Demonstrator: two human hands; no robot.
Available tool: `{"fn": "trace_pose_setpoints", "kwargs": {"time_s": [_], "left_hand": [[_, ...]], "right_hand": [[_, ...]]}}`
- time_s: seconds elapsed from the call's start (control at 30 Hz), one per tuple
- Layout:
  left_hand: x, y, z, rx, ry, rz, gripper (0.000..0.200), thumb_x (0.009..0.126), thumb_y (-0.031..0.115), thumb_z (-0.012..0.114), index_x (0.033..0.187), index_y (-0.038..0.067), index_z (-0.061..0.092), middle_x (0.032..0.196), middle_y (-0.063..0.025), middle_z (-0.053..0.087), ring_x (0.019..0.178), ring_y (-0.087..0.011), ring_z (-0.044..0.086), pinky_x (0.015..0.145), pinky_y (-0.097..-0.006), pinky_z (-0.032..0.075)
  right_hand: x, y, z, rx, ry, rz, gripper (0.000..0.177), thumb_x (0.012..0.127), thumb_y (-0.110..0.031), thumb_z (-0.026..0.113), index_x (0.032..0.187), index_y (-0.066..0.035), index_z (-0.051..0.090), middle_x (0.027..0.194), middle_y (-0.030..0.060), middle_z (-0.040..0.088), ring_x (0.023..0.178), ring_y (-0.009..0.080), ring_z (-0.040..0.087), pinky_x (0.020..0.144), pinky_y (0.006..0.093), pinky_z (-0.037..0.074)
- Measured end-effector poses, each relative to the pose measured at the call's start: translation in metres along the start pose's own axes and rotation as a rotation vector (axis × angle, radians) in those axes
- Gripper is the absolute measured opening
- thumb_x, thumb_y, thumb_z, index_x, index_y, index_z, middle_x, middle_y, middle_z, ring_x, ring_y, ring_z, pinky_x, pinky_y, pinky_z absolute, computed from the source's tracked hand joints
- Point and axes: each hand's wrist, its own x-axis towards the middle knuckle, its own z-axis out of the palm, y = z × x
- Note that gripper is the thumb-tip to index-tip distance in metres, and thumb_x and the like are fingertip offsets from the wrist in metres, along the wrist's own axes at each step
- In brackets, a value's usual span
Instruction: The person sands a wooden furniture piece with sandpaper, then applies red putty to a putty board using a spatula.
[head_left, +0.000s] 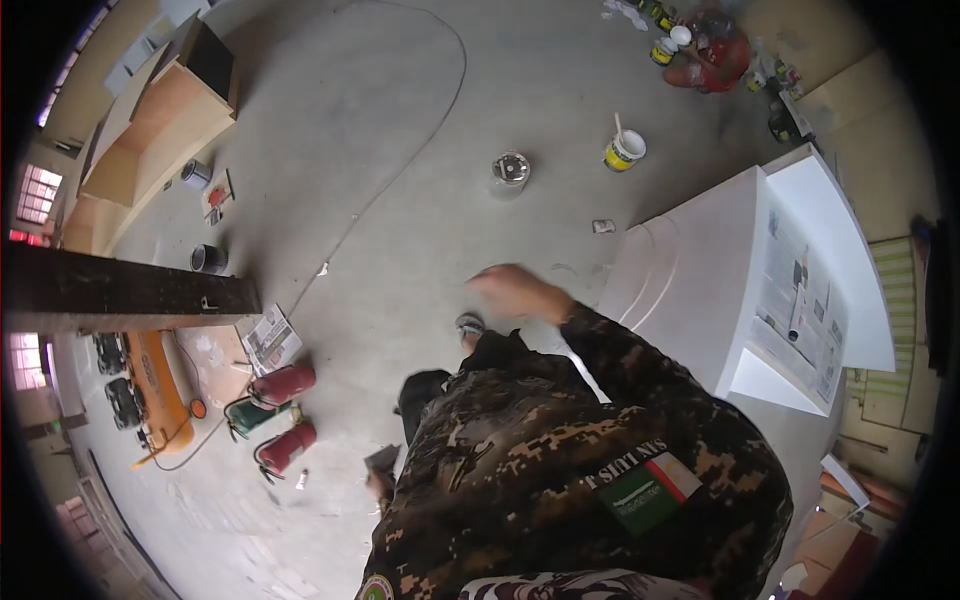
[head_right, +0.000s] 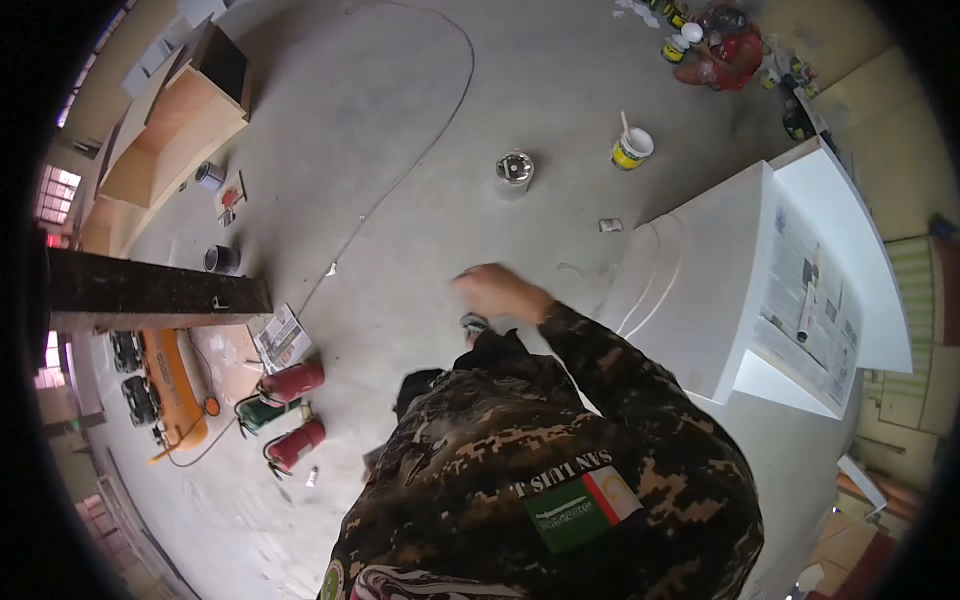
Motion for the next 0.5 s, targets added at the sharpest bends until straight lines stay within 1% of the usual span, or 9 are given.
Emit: {"fn": "trace_pose_setpoints", "kwargs": {"time_s": [0.03, 0.1, 0.2, 0.27, 0.33, 0.37, 0.43, 0.47, 0.5], "left_hand": [[-0.001, -0.012, -0.001, -0.270, -0.178, -0.175, 0.060, 0.093, 0.056, 0.043, 0.098, 0.003, 0.071, 0.084, -0.0187, 0.070, 0.078, -0.0331, 0.067, 0.067, -0.0512, 0.050], [0.025, -0.009, -0.015, -0.254, -0.227, -0.152, 0.060, 0.093, 0.057, 0.044, 0.097, 0.003, 0.071, 0.083, -0.0178, 0.070, 0.076, -0.0320, 0.066, 0.066, -0.0503, 0.050], [0.078, 0.008, -0.032, -0.248, -0.335, -0.071, 0.059, 0.092, 0.057, 0.045, 0.094, 0.004, 0.070, 0.080, -0.0151, 0.069, 0.071, -0.0287, 0.064, 0.062, -0.0477, 0.049], [0.123, 0.026, -0.042, -0.262, -0.390, -0.023, 0.059, 0.092, 0.058, 0.047, 0.093, 0.004, 0.070, 0.079, -0.0134, 0.068, 0.068, -0.0265, 0.063, 0.059, -0.0459, 0.048], [0.164, 0.038, -0.063, -0.307, -0.383, -0.017, 0.058, 0.091, 0.059, 0.048, 0.091, 0.004, 0.069, 0.077, -0.0116, 0.067, 0.065, -0.0242, 0.061, 0.057, -0.0441, 0.048], [0.178, 0.039, -0.080, -0.339, -0.357, -0.036, 0.058, 0.091, 0.059, 0.049, 0.090, 0.005, 0.069, 0.076, -0.0107, 0.067, 0.063, -0.0231, 0.061, 0.055, -0.0432, 0.047], [0.256, 0.134, -0.090, -0.427, -0.310, -0.135, 0.058, 0.091, 0.059, 0.050, 0.088, 0.005, 0.069, 0.074, -0.0090, 0.066, 0.060, -0.0209, 0.059, 0.053, -0.0415, 0.047], [0.322, 0.198, -0.110, -0.491, -0.291, -0.185, 0.058, 0.090, 0.060, 0.051, 0.087, 0.005, 0.069, 0.073, -0.0081, 0.066, 0.058, -0.0198, 0.059, 0.051, -0.0406, 0.046], [0.315, 0.200, -0.120, -0.552, -0.275, -0.222, 0.057, 0.090, 0.060, 0.051, 0.086, 0.005, 0.068, 0.072, -0.0072, 0.065, 0.056, -0.0187, 0.058, 0.050, -0.0397, 0.046]], "right_hand": [[0.037, -0.026, 0.011, 0.092, -0.028, -0.035, 0.034, 0.076, -0.006, 0.058, 0.109, -0.008, 0.065, 0.097, 0.0157, 0.068, 0.091, 0.0350, 0.065, 0.081, 0.0434, 0.052], [0.103, -0.065, 0.021, 0.112, -0.017, -0.275, 0.029, 0.076, -0.008, 0.059, 0.105, -0.008, 0.066, 0.096, 0.0151, 0.068, 0.091, 0.0345, 0.065, 0.079, 0.0440, 0.051], [0.186, -0.089, 0.022, 0.152, -0.136, -0.305, 0.023, 0.079, -0.006, 0.054, 0.098, -0.006, 0.065, 0.091, 0.0169, 0.067, 0.090, 0.0355, 0.065, 0.080, 0.0448, 0.051], [0.239, -0.089, 0.019, 0.086, -0.169, -0.286, 0.017, 0.081, -0.013, 0.060, 0.097, -0.011, 0.065, 0.087, 0.0159, 0.068, 0.083, 0.0363, 0.066, 0.073, 0.0488, 0.050], [0.277, -0.051, 0.038, 0.251, -0.226, -0.078, 0.028, 0.083, -0.012, 0.058, 0.110, -0.012, 0.066, 0.088, 0.0175, 0.069, 0.081, 0.0378, 0.066, 0.076, 0.0481, 0.051], [0.292, -0.018, 0.053, 0.314, -0.202, -0.068, 0.033, 0.082, -0.009, 0.057, 0.114, -0.012, 0.065, 0.093, 0.0181, 0.069, 0.082, 0.0374, 0.066, 0.076, 0.0452, 0.052], [0.291, 0.038, 0.056, 0.493, -0.094, 0.205, 0.039, 0.077, -0.005, 0.055, 0.114, -0.005, 0.064, 0.090, 0.0196, 0.068, 0.078, 0.0373, 0.063, 0.072, 0.0455, 0.051], [0.271, 0.126, 0.100, -0.018, -0.004, 0.042, 0.041, 0.073, -0.005, 0.055, 0.113, -0.003, 0.063, 0.081, 0.0180, 0.067, 0.074, 0.0374, 0.062, 0.069, 0.0479, 0.051], [0.249, 0.160, 0.095, -0.227, 0.181, -0.076, 0.031, 0.068, -0.008, 0.059, 0.098, -0.005, 0.068, 0.078, 0.0154, 0.066, 0.074, 0.0385, 0.062, 0.069, 0.0499, 0.050]]}}
